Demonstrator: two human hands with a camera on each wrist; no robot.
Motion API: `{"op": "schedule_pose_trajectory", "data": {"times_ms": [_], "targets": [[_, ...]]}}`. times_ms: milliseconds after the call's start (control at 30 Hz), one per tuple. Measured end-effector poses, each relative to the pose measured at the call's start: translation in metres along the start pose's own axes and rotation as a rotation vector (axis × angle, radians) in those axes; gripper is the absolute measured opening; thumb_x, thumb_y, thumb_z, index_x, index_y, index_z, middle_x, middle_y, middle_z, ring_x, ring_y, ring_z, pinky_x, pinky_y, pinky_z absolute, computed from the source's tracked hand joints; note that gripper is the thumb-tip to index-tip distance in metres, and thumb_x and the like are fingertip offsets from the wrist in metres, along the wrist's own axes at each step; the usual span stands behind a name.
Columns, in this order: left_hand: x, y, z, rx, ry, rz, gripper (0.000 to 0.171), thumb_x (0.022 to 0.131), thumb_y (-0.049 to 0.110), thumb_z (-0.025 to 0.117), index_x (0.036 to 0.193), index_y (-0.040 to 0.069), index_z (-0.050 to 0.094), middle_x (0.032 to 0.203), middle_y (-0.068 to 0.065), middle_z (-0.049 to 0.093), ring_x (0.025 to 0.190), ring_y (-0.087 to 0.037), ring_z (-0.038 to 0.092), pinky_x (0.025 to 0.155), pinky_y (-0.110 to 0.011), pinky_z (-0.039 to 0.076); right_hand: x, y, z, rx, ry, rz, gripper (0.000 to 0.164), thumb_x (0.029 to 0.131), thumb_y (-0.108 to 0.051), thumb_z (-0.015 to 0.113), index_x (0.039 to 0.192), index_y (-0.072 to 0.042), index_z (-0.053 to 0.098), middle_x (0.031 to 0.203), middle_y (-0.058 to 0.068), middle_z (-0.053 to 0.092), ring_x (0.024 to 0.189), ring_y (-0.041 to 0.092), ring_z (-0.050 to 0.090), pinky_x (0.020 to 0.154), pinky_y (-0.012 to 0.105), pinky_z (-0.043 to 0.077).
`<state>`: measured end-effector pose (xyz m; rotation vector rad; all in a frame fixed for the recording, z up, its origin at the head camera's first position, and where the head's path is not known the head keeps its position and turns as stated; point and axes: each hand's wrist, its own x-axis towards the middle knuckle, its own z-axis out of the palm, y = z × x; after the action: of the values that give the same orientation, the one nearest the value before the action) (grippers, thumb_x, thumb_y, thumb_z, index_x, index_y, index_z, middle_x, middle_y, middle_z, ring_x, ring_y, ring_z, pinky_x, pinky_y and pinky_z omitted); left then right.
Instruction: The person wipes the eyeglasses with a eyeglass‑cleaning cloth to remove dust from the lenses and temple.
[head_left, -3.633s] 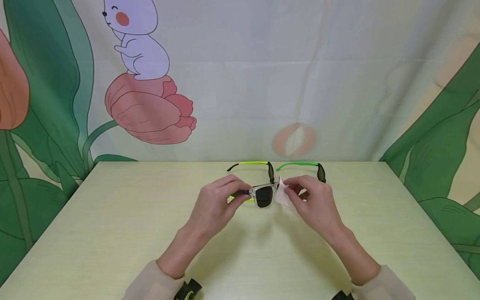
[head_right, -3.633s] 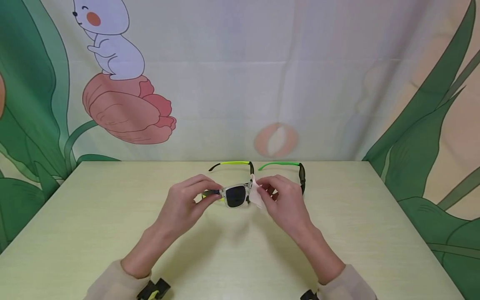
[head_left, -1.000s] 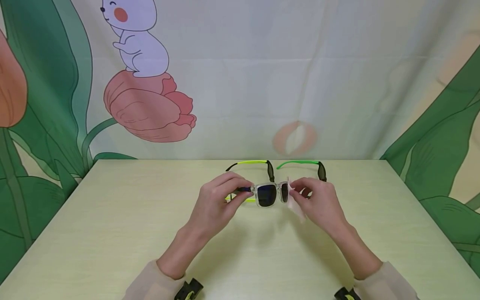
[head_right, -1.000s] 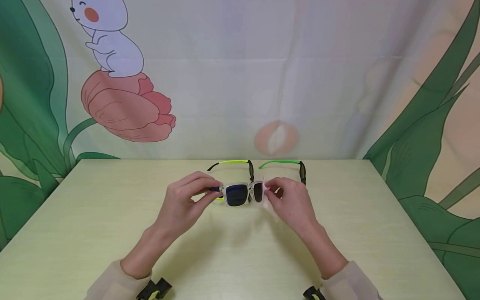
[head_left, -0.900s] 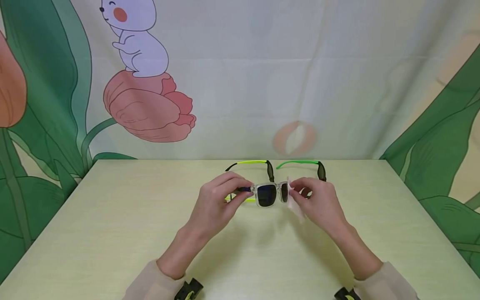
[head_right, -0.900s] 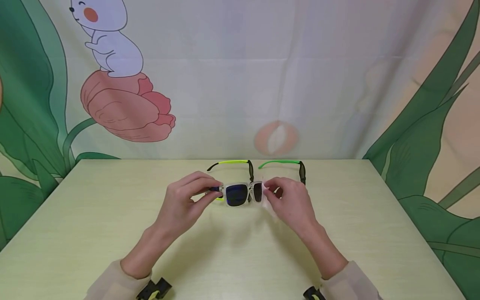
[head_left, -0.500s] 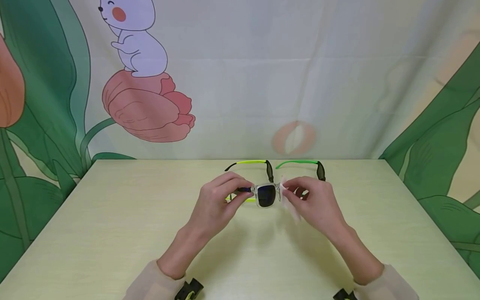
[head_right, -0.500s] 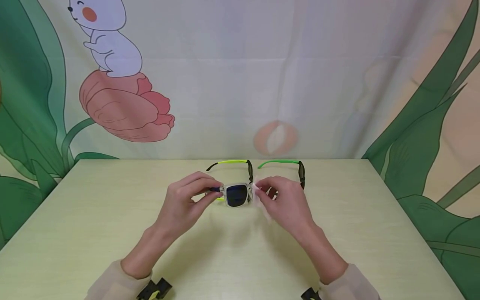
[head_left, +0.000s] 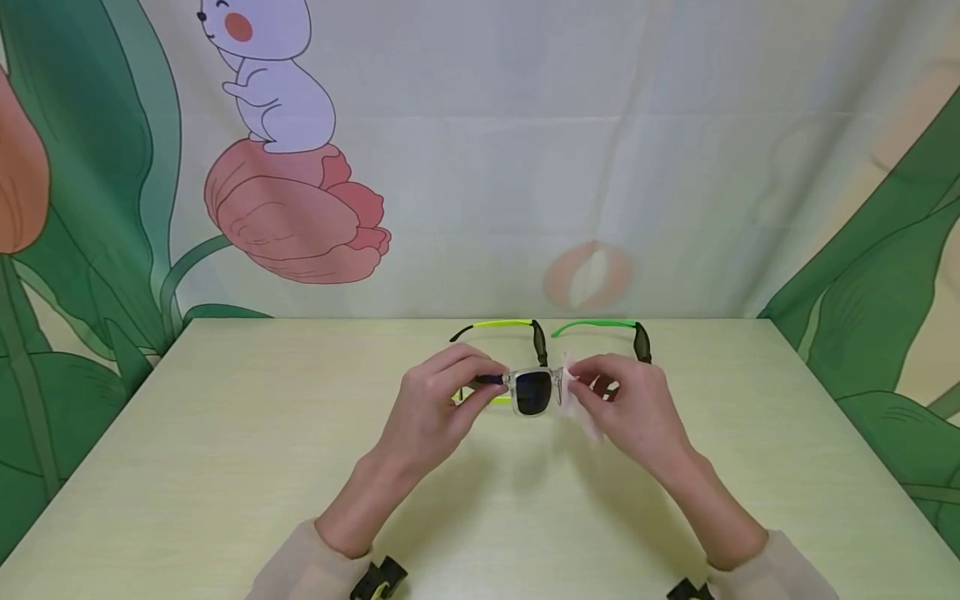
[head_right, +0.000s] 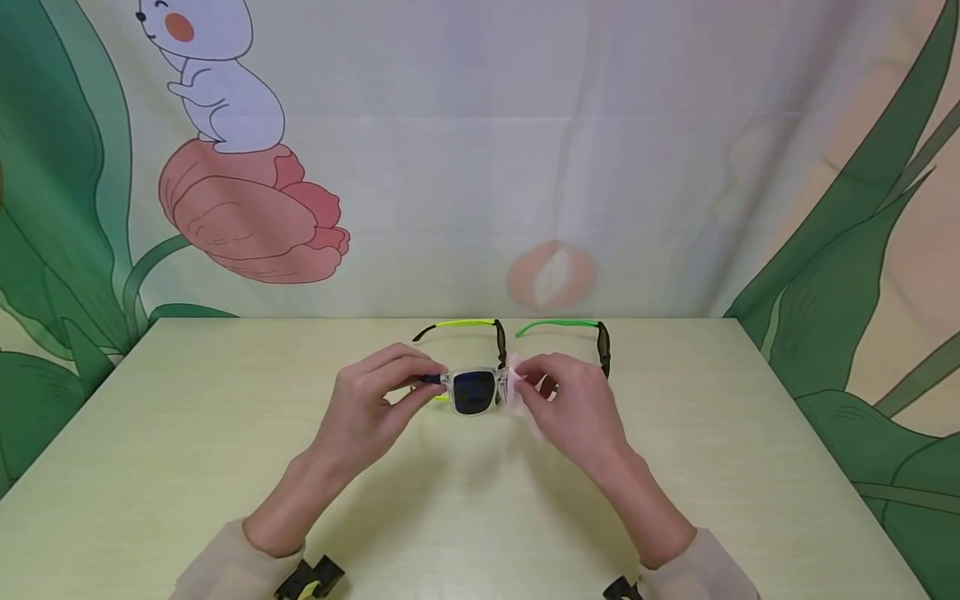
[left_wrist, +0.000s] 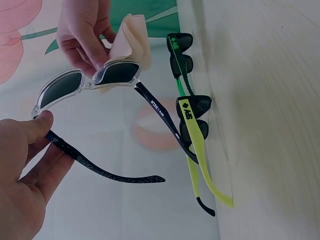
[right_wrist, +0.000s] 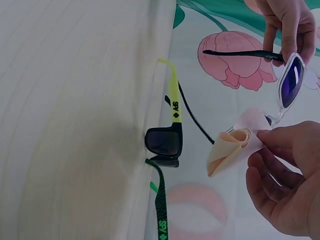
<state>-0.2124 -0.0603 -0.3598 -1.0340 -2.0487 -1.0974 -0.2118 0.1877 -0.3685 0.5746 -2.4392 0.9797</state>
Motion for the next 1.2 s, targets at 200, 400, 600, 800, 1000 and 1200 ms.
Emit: {"op": "schedule_pose_trajectory", "data": {"times_ms": [200,400,600,800,1000,1200], "targets": [[-0.001,-0.001,0.000,0.000,0.000,-0.001,0.013,0.082,0.006,0.076,0.095,0.007,0.072,0.094,0.004,0.065,0.083,-0.005,0.061,0.069,-0.027,0.055,0.000,0.013,0.002,-0.026,-0.001,0.033,0.014,0.080,-0.006,0.078,0.093,-0.010,0.074,0.075,-0.006,0.066,0.064,0.008,0.060,0.057,0.025,0.051],[-0.001,0.000,0.001,0.006,-0.002,-0.001,0.013,0.082,0.006,0.076,0.095,0.007,0.072,0.094,0.004,0.065,0.082,-0.006,0.061,0.068,-0.027,0.055,0.000,0.019,0.002,-0.051,-0.036,0.087,0.011,0.082,-0.009,0.076,0.092,-0.010,0.073,0.074,-0.006,0.065,0.063,0.012,0.060,0.055,0.027,0.048],[0.000,-0.001,0.001,0.009,-0.005,0.004,0.013,0.082,0.005,0.076,0.095,0.006,0.072,0.094,0.003,0.065,0.082,-0.007,0.062,0.069,-0.027,0.055,0.000,0.021,0.002,-0.045,-0.053,0.109,0.010,0.082,-0.009,0.076,0.092,-0.010,0.074,0.074,-0.006,0.066,0.064,0.011,0.060,0.057,0.028,0.049],[0.000,0.000,0.001,0.012,-0.005,0.010,0.014,0.082,0.005,0.076,0.094,0.006,0.072,0.094,0.003,0.065,0.083,-0.008,0.062,0.069,-0.027,0.055,0.001,0.018,0.002,-0.028,-0.037,0.083,0.012,0.081,-0.010,0.077,0.093,-0.012,0.074,0.074,-0.007,0.066,0.064,0.009,0.060,0.056,0.027,0.049],[0.000,0.000,0.001,0.018,-0.011,0.025,0.014,0.081,0.005,0.077,0.094,0.006,0.072,0.093,0.003,0.065,0.084,-0.007,0.062,0.073,-0.017,0.051,0.000,0.011,0.001,0.008,-0.023,0.051,0.014,0.080,-0.009,0.078,0.093,-0.012,0.075,0.076,-0.008,0.067,0.066,0.006,0.060,0.058,0.025,0.052],[0.001,0.001,0.002,0.025,-0.010,0.049,0.014,0.080,0.005,0.078,0.093,0.006,0.073,0.093,0.003,0.065,0.086,-0.007,0.062,0.076,-0.018,0.051,0.001,0.002,-0.003,0.054,-0.014,0.007,0.017,0.082,-0.010,0.078,0.098,-0.014,0.076,0.081,-0.012,0.066,0.072,0.004,0.059,0.058,0.024,0.053]]}}
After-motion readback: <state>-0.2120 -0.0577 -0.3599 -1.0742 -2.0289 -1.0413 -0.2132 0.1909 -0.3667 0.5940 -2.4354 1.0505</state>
